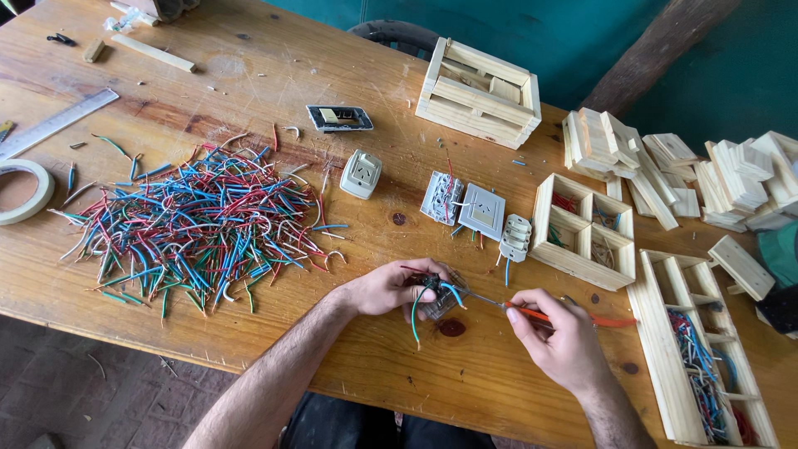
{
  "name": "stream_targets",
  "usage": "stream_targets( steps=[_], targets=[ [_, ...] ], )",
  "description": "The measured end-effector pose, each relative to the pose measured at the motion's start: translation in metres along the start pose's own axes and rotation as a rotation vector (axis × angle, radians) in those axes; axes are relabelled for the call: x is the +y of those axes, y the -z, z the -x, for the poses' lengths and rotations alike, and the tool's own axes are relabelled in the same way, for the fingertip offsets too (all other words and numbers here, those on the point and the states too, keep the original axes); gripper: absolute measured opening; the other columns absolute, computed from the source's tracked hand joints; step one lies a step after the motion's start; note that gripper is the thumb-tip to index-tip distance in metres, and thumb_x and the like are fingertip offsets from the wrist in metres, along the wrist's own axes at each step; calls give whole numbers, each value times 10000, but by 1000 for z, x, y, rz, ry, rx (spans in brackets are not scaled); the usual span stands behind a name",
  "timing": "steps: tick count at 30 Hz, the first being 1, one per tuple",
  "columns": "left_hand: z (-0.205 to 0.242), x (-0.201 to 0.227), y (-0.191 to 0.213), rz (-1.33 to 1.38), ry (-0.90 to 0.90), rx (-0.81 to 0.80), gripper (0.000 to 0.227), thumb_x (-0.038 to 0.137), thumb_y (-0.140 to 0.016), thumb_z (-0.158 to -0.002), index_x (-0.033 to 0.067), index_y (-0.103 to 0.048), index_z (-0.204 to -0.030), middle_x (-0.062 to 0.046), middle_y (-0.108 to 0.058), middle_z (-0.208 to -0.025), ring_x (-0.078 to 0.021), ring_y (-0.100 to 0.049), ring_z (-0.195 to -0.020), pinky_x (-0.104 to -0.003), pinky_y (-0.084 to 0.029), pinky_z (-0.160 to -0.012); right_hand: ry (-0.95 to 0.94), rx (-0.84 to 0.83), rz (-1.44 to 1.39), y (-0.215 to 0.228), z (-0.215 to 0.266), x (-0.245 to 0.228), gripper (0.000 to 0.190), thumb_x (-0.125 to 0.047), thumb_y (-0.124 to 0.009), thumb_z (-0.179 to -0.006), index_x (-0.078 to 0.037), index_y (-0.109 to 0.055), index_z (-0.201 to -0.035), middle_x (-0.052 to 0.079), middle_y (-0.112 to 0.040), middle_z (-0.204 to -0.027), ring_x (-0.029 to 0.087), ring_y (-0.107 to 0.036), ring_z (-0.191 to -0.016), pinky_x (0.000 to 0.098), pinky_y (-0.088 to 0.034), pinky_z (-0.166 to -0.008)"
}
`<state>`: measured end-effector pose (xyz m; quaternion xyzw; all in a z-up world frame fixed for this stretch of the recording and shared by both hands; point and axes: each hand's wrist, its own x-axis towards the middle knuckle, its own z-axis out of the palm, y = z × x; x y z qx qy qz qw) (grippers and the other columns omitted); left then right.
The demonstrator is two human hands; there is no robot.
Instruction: The person assembles electrical components on a wooden workbench. They strip and twist wires, then use a screwdriver to connect them to terminals on a socket and a switch. The person handles multiple wires and components throughout the process.
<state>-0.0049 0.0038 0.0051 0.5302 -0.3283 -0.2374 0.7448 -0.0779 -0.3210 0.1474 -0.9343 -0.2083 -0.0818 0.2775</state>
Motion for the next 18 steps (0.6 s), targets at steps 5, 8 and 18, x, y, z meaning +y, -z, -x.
stream_targets(
  steps=[5,8,18],
  targets=[
    [0,-2,-1,-37,67,15,407,218,-797,-1098,94,-698,-1473,-75,-735,-1293,-153,-754,-926,-301,-721,-609,11,-67,-7,7,-7,-9,157,-324,-801,-1015,-167,-812,-1023,-73,-865,-769,98,-771,-601,282,-626,-644],
    [1,-1,-2,-42,93,17,417,233,-812,-1082,84,-708,-1458,-68,-729,-1265,-144,-741,-873,-283,-713,-615,-13,-106,-34,10,-10,-10,163,-320,-806,-1010,-158,-823,-1008,-70,-872,-759,85,-784,-599,267,-624,-631],
    [1,12,-4,-93,102,-31,429,295,-802,-1087,113,-717,-1466,-29,-772,-1276,-115,-751,-937,-261,-677,-588,-66,-128,-103,14,-9,-5,153,-282,-830,-991,-140,-854,-939,-79,-819,-701,53,-668,-561,239,-539,-574]
  ],
)
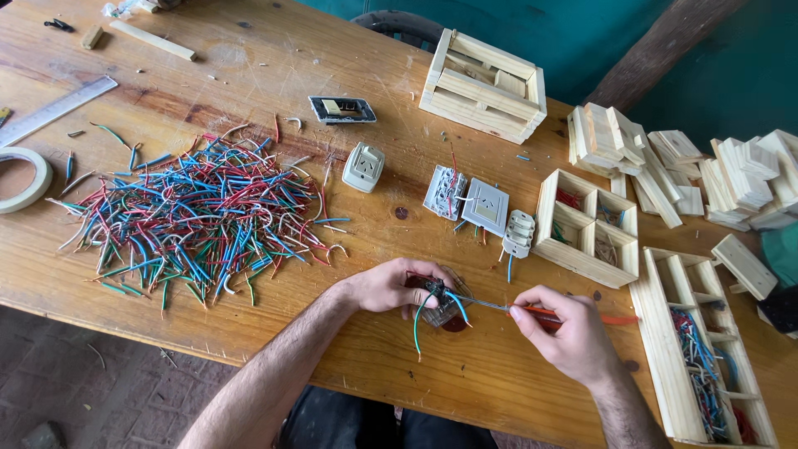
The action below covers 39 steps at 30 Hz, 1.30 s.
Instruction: The person assembles electrical components on a wooden workbench. They strip and twist wires, then use a screwdriver to connect them to terminals on a socket and a switch. The person handles multiple wires and components throughout the process.
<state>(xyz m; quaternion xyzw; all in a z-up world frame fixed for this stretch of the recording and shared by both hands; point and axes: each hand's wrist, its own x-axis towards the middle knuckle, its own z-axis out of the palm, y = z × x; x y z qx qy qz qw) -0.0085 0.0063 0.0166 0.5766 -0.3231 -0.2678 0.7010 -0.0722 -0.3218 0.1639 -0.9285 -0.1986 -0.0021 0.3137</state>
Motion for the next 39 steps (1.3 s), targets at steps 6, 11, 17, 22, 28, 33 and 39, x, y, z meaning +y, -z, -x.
stream_targets(
  steps=[6,11,17,22,28,33,39],
  targets=[
    [1,-8,2,5,-23,-25,461,368,-806,-1085,139,-721,-1477,4,-794,-1222,-76,-733,-934,-250,-650,-637,22,-2,27,-5,-1,-7,151,-303,-830,-994,-171,-832,-921,-91,-783,-673,76,-640,-545,263,-536,-596],
    [2,-7,3,-7,2,-12,442,337,-814,-1081,158,-731,-1476,2,-794,-1253,-86,-729,-961,-251,-642,-617,59,32,55,-5,4,-10,145,-293,-858,-982,-154,-826,-961,-65,-832,-731,96,-702,-599,282,-575,-634],
    [2,-10,5,22,-7,11,439,310,-825,-1076,133,-735,-1468,0,-806,-1233,-76,-722,-938,-246,-640,-595,236,117,191,-10,10,-14,190,-285,-890,-976,-134,-790,-1031,-44,-886,-954,141,-818,-789,315,-655,-764],
    [3,-7,5,45,7,16,441,308,-824,-1077,116,-730,-1463,-3,-810,-1214,-74,-713,-915,-252,-629,-602,441,167,270,-14,5,-13,194,-217,-894,-1003,-107,-742,-1050,-31,-831,-983,166,-806,-884,356,-580,-833],
    [3,-7,4,73,23,11,487,342,-807,-1073,70,-713,-1466,-48,-801,-1153,-103,-713,-797,-250,-637,-589,562,152,237,-13,1,-11,218,-119,-893,-992,-39,-702,-1058,87,-788,-982,238,-769,-861,381,-651,-825],
    [4,0,2,63,41,-27,495,461,-779,-1072,91,-710,-1394,-21,-742,-1021,-87,-644,-670,-232,-491,-531,234,-6,318,-18,0,-2,295,-336,-673,-1148,-129,-720,-943,8,-692,-809,262,-634,-659,432,-504,-684],
    [1,-5,4,122,-33,-27,463,441,-746,-1114,67,-687,-1381,-47,-738,-1002,-93,-620,-644,-233,-463,-511,335,146,297,-22,-4,-12,268,-346,-873,-1028,-124,-723,-1012,-15,-672,-969,210,-684,-772,400,-574,-721]
  ],
)
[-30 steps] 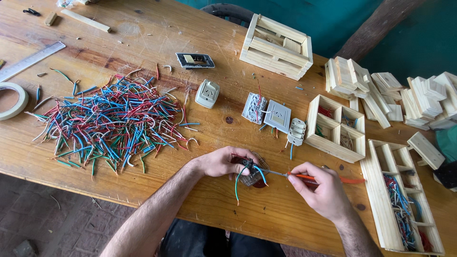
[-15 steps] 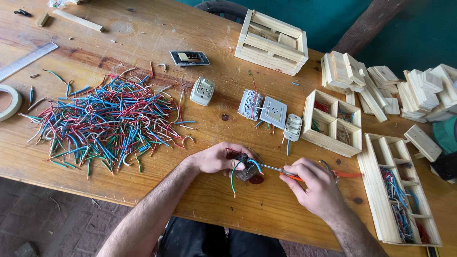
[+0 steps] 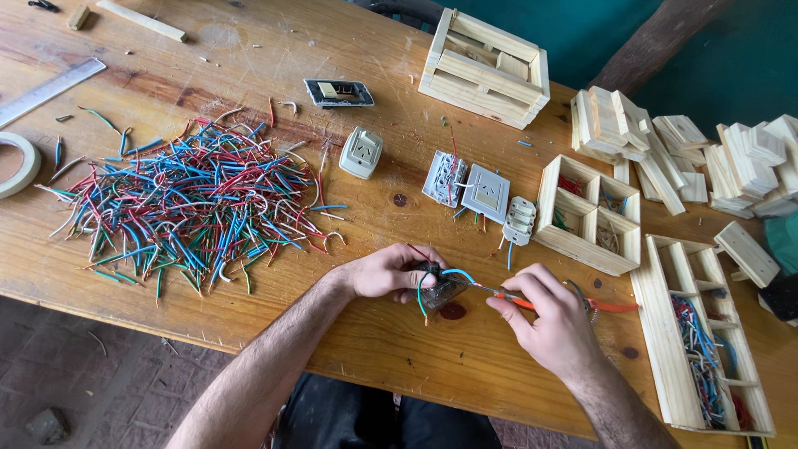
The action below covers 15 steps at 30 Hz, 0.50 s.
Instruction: The person assembles electrical components on a wooden workbench. They strip and twist wires, then use a screwdriver to connect them to terminals on a socket and a switch. The person handles multiple wires and components throughout the process.
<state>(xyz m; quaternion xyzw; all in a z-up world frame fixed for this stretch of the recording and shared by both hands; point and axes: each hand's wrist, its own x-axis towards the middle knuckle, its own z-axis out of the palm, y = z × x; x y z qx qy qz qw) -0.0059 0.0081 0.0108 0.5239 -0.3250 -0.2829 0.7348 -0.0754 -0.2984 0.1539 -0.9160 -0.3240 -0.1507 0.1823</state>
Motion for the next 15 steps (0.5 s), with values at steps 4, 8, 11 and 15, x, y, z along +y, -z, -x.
stream_targets(
  steps=[4,8,11,15],
  targets=[
    [1,0,0,-10,-11,13,478,449,-747,-1110,59,-694,-1381,-60,-770,-1019,-99,-628,-641,-230,-465,-517,43,28,13,-5,3,2,284,-345,-877,-1028,-110,-716,-1016,9,-672,-977,218,-692,-817,394,-570,-726],
    [0,-1,1,-11,-22,7,459,425,-749,-1116,63,-684,-1390,-42,-733,-998,-91,-622,-646,-233,-464,-525,46,69,57,-4,0,-3,334,-373,-938,-977,-115,-734,-1037,-1,-699,-1025,206,-741,-873,401,-591,-774],
    [1,-5,1,-39,-3,5,439,426,-747,-1115,83,-679,-1381,-31,-747,-1021,-79,-616,-648,-230,-463,-521,-7,-20,27,-4,-1,-3,307,-379,-820,-1041,-88,-756,-968,26,-706,-910,242,-700,-752,420,-553,-717],
    [1,-6,1,-49,20,13,433,403,-752,-1110,88,-685,-1399,-17,-736,-1005,-72,-607,-651,-233,-470,-517,-37,-71,29,-8,1,2,317,-356,-769,-1097,-110,-769,-897,6,-704,-779,237,-653,-664,429,-499,-669]
  ],
)
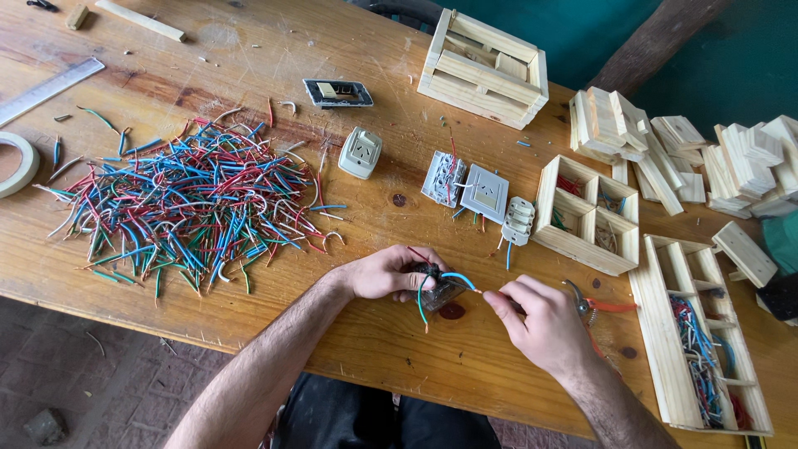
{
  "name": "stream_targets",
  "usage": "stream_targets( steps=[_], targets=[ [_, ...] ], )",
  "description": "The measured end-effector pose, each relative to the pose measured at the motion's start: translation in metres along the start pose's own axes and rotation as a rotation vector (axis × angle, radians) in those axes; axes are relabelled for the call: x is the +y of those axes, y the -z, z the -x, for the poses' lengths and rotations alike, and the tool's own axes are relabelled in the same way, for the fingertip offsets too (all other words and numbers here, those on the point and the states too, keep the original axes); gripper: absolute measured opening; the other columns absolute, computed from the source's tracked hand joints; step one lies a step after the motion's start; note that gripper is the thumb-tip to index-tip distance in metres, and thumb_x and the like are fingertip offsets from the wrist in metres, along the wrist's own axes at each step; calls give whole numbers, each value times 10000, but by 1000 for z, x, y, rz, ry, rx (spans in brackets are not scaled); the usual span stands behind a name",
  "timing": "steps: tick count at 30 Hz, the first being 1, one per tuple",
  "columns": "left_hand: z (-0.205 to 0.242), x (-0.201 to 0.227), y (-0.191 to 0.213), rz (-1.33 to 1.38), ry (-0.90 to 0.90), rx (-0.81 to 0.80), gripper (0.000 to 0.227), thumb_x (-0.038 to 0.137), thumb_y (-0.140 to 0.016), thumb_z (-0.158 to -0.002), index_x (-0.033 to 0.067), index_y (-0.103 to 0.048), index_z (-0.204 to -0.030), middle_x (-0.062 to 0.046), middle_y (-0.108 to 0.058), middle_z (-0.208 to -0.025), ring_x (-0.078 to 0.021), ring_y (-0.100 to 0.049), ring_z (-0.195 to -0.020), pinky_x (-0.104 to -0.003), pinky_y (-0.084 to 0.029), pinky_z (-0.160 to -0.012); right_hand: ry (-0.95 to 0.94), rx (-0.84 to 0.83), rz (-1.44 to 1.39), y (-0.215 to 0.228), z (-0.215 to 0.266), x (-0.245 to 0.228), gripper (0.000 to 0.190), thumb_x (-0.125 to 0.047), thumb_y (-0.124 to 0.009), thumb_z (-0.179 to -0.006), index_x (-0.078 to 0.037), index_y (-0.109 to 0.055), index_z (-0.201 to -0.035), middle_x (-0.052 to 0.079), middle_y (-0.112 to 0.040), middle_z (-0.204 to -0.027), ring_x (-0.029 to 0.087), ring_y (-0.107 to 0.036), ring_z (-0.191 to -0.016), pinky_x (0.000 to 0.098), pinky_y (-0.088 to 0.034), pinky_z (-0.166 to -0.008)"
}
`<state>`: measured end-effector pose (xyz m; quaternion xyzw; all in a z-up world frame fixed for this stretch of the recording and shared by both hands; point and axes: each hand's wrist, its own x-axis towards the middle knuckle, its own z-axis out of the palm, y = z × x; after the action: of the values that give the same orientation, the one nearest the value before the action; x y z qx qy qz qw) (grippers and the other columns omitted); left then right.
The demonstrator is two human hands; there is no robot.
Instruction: The person assembles electrical components on a wooden workbench. They strip and twist wires, then use a screwdriver to connect them to terminals on a socket and a switch. The person handles multiple wires and components throughout the process.
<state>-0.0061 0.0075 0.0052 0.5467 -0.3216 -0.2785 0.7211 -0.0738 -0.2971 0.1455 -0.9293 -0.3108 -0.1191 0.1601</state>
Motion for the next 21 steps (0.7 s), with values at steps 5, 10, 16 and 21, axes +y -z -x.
stream_targets(
  steps=[5,10,16,21],
  targets=[
    [1,2,1,11,-10,6,445,401,-760,-1107,71,-690,-1396,-16,-711,-1000,-81,-608,-649,-234,-477,-520,94,140,38,-2,-1,-5,335,-401,-929,-984,-128,-745,-923,-28,-725,-865,195,-678,-685,387,-541,-666],
    [2,7,1,-8,7,3,457,393,-746,-1116,74,-696,-1440,-32,-741,-1030,-92,-621,-671,-234,-507,-542,114,202,-17,-2,-1,-7,357,-325,-1003,-932,-92,-732,-946,-6,-735,-956,147,-732,-818,299,-605,-777],
    [4,12,0,-50,-20,-17,420,372,-760,-1114,92,-711,-1424,-18,-745,-1044,-79,-621,-692,-232,-508,-548,-27,11,-10,-6,2,-1,389,-384,-726,-1121,-97,-748,-858,9,-701,-780,229,-654,-652,429,-505,-636],
    [5,8,2,-26,-27,14,391,333,-765,-1122,89,-707,-1422,-10,-709,-1005,-83,-617,-665,-227,-517,-552,120,143,31,-7,0,-4,390,-377,-943,-995,-93,-679,-947,-8,-656,-894,186,-676,-705,362,-583,-652]
  ],
)
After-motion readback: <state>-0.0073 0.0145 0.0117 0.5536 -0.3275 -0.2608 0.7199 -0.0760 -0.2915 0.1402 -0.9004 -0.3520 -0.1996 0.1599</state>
